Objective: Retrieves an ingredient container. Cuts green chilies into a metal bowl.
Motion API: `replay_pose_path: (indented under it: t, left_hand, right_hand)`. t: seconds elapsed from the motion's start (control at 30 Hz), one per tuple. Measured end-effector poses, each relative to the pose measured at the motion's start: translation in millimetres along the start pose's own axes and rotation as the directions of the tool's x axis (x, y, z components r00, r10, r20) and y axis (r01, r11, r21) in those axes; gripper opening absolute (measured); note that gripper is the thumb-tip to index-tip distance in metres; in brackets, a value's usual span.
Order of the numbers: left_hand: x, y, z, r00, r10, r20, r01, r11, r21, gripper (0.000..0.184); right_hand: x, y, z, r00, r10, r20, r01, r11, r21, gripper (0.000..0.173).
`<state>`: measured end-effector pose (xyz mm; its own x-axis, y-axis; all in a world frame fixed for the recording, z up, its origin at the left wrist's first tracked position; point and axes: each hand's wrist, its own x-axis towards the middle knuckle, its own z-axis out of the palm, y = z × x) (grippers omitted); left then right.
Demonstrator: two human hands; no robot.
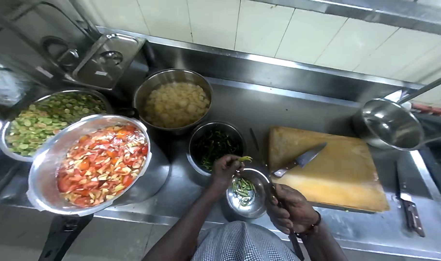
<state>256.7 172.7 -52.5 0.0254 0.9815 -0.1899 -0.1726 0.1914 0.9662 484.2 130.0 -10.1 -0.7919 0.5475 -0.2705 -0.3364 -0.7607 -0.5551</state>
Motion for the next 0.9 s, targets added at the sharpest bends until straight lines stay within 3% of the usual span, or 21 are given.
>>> replay_pose_path:
  t: [0.03, 0.1, 0.17, 0.23, 0.43, 0.57, 0.7, 0.9]
  left_hand:
    - [-3, 3, 0, 1.0, -0.005, 0.005, 0.005, 1.0, -0.007, 0.012]
    - [-12, 8, 1, 0.999, -0.009, 0.051, 0.008, 1.0, 0.014, 0.014]
    - [-21, 14, 4, 0.994, -0.028, 0.102, 0.022, 0.998, 0.063, 0.016]
    - [-31, 20, 6, 0.986, -0.047, 0.158, 0.02, 0.986, 0.168, 0.016]
    - [-42, 14, 17, 0.962, -0.057, 0.267, -0.063, 0.905, 0.421, 0.015]
    - [-46, -2, 19, 0.941, 0.154, 0.302, -0.298, 0.802, 0.518, 0.019]
    - [-43, -25, 20, 0.855, 0.411, 0.316, -0.516, 0.622, 0.589, 0.018]
    - [-41, -23, 22, 0.905, 0.293, 0.309, -0.426, 0.649, 0.63, 0.02]
  right_hand:
    - [-1, -1, 4, 0.982, -0.068, -0.177, 0.046, 0.991, -0.123, 0.038]
    - [6, 1, 5, 0.864, -0.221, -0.452, 0.021, 0.913, -0.407, 0.031]
    - [16, 4, -1, 0.766, -0.304, -0.567, -0.111, 0.806, -0.582, 0.025]
    - [22, 10, -4, 0.721, -0.344, -0.601, -0.177, 0.748, -0.639, 0.027]
    - [33, 20, 6, 0.702, -0.348, -0.622, -0.213, 0.73, -0.65, 0.036]
    - [34, 25, 4, 0.714, -0.301, -0.632, -0.202, 0.775, -0.599, 0.033]
    - [32, 26, -2, 0.756, -0.171, -0.631, -0.201, 0.857, -0.474, 0.034]
    - [34, 28, -10, 0.751, -0.171, -0.638, -0.219, 0.847, -0.484, 0.036]
